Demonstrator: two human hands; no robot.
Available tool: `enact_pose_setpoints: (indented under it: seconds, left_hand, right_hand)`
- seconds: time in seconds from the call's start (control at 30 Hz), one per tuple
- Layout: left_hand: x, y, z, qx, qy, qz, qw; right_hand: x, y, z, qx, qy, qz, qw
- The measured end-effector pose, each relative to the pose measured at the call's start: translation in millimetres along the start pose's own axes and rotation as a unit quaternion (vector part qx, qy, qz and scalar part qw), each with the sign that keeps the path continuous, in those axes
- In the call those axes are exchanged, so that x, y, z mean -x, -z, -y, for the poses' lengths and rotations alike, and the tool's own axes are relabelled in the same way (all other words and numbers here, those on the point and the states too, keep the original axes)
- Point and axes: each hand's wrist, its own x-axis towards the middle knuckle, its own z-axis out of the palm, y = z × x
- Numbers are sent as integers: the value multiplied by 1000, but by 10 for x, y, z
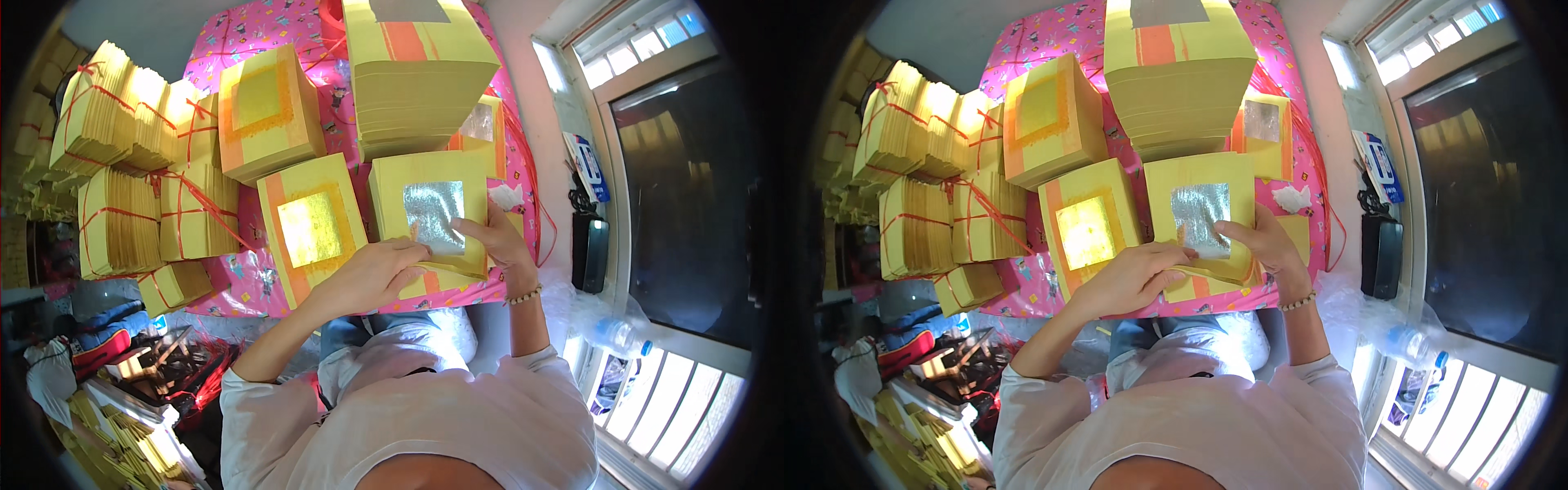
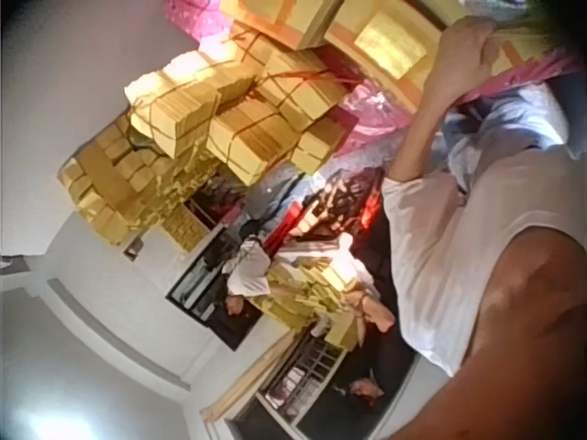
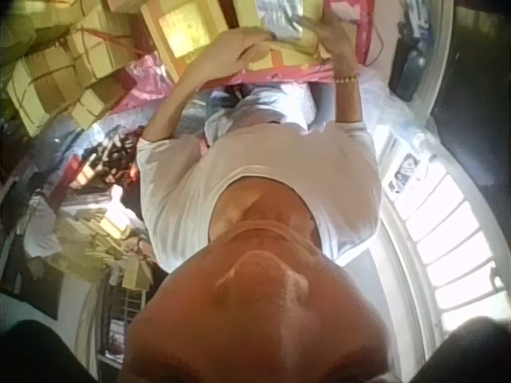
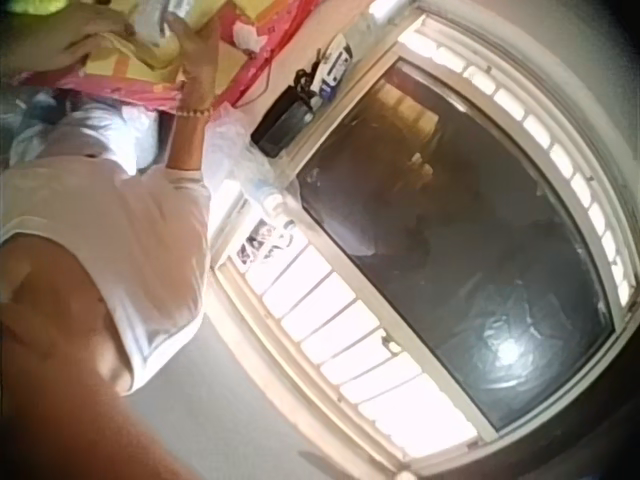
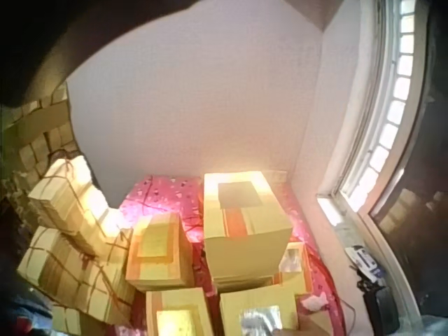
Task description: The person repeatedly folds yellow paper sheets into small pouches with a clear window. They pick up a sheet, fold the sides and bottom to form a pocket, and place the finished pouch onto a growing stack on the table. The process is repetitive and involves handling the paper by hand.
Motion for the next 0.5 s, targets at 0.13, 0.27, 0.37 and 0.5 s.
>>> enact_pose_setpoints:
  seconds: [0.13,0.27,0.37,0.5]
  left_hand:
    - [2,18,-57,-35,24,71,997]
    - [18,-18,-91,-56,29,74,995]
    - [5,-15,-85,-65,50,98,992]
    - [-11,33,-111,-73,63,119,988]
  right_hand:
    - [76,-47,-170,18,28,-35,999]
    - [139,-83,-246,38,19,-79,996]
    - [152,-110,-320,27,55,-85,994]
    - [158,-141,-287,54,39,-86,994]
